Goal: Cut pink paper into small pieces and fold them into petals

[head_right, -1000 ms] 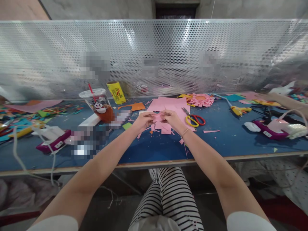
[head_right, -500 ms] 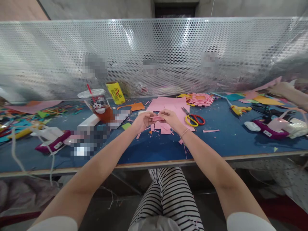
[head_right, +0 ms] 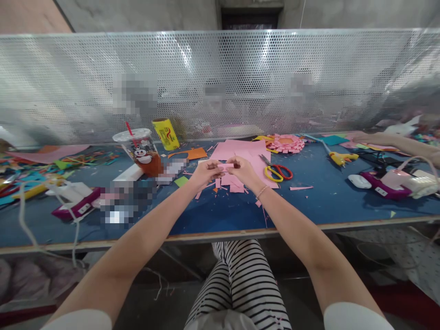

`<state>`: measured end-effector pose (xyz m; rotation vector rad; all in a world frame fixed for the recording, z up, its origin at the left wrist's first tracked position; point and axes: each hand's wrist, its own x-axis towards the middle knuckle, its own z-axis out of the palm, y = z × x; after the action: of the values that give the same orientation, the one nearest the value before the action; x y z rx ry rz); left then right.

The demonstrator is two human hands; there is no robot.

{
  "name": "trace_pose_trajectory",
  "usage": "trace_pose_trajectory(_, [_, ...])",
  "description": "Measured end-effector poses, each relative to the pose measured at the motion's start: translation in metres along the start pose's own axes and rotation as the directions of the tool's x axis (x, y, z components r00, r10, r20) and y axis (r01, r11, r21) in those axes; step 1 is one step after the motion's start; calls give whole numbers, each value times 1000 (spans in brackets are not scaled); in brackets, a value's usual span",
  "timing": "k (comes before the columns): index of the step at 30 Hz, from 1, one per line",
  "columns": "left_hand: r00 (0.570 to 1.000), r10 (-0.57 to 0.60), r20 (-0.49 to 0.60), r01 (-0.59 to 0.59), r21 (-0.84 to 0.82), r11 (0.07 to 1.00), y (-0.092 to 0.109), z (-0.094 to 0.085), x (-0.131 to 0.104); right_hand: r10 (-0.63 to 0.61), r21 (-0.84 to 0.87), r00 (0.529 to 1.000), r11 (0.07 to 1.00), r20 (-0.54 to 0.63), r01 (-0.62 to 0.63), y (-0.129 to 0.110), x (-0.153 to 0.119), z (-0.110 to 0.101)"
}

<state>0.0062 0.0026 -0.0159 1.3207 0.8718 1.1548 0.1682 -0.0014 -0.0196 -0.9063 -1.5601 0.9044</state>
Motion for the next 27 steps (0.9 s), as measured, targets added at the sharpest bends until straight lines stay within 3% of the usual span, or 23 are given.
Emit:
trace_pose_trajectory(9, [1000, 0, 11, 0, -16, 1000, -4, -2, 2, -75, -206, 997, 976, -15, 70, 1, 2, -2])
trace_pose_trajectory(23, [995, 75, 58, -81, 106, 991, -11, -7, 4, -128, -206, 992, 970, 15, 128, 8, 3, -3])
trace_pose_trajectory(27, [995, 78, 62, -85, 108, 991, -12, -7, 5, -76, -155, 997, 985, 22, 78, 6, 1, -1])
